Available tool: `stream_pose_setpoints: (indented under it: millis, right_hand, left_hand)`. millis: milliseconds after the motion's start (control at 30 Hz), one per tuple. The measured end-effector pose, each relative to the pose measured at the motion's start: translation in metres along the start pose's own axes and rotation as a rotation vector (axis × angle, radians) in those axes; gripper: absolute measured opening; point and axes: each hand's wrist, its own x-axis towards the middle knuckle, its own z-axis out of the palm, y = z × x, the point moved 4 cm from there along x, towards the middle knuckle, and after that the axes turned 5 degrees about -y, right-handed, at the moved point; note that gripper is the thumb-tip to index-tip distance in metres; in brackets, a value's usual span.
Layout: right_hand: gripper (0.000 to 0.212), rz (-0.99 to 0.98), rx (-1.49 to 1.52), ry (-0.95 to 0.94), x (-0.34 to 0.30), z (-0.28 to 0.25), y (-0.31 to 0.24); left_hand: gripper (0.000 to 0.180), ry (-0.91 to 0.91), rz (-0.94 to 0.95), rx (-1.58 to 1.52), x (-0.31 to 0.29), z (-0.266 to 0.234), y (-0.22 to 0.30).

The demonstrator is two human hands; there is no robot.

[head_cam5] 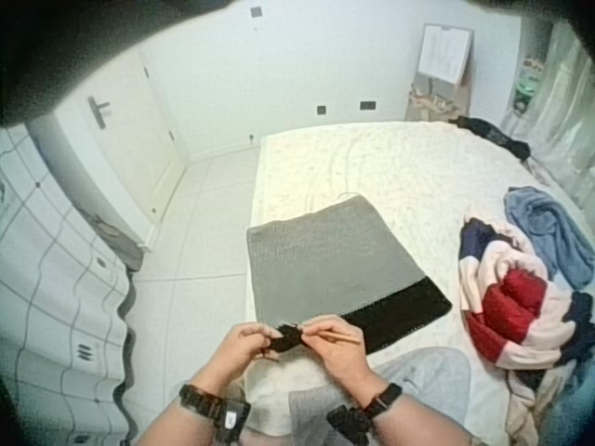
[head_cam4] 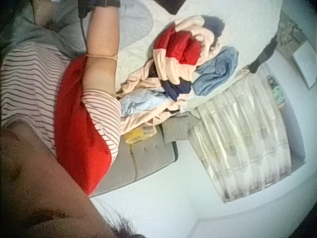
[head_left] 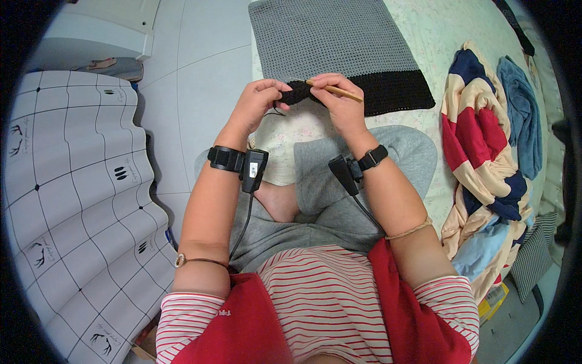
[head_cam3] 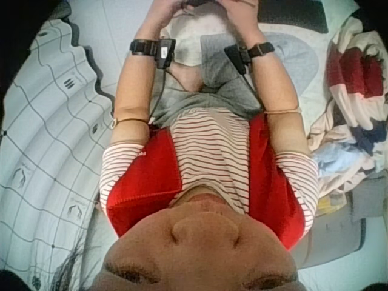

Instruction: The person sits cross-legged on the floor and crochets a black border onto a grey mat using a crochet hook and black yarn. They repeatedly insert the hook, pull loops through, and adjust the yarn tension while working along the edge of the mat.

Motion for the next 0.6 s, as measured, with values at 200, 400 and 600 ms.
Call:
stream_pose_setpoints:
  millis: [200, 400, 600]
  right_hand:
    - [0.014, 0.004, 0.009, -0.002, -0.0002, 0.0003, 0.0006]
    - [0.014, -0.009, 0.018, -0.004, -0.0001, 0.0009, 0.0012]
    - [0.014, 0.014, 0.019, -0.001, -0.0001, 0.0001, 0.0008]
  left_hand:
    - [0.015, 0.009, 0.021, -0.001, 0.0018, -0.0024, -0.0033]
    - [0.012, 0.057, 0.023, 0.088, 0.0038, -0.0025, -0.0068]
    - [0.018, 0.067, 0.004, 0.009, 0.003, -0.0032, -0.007]
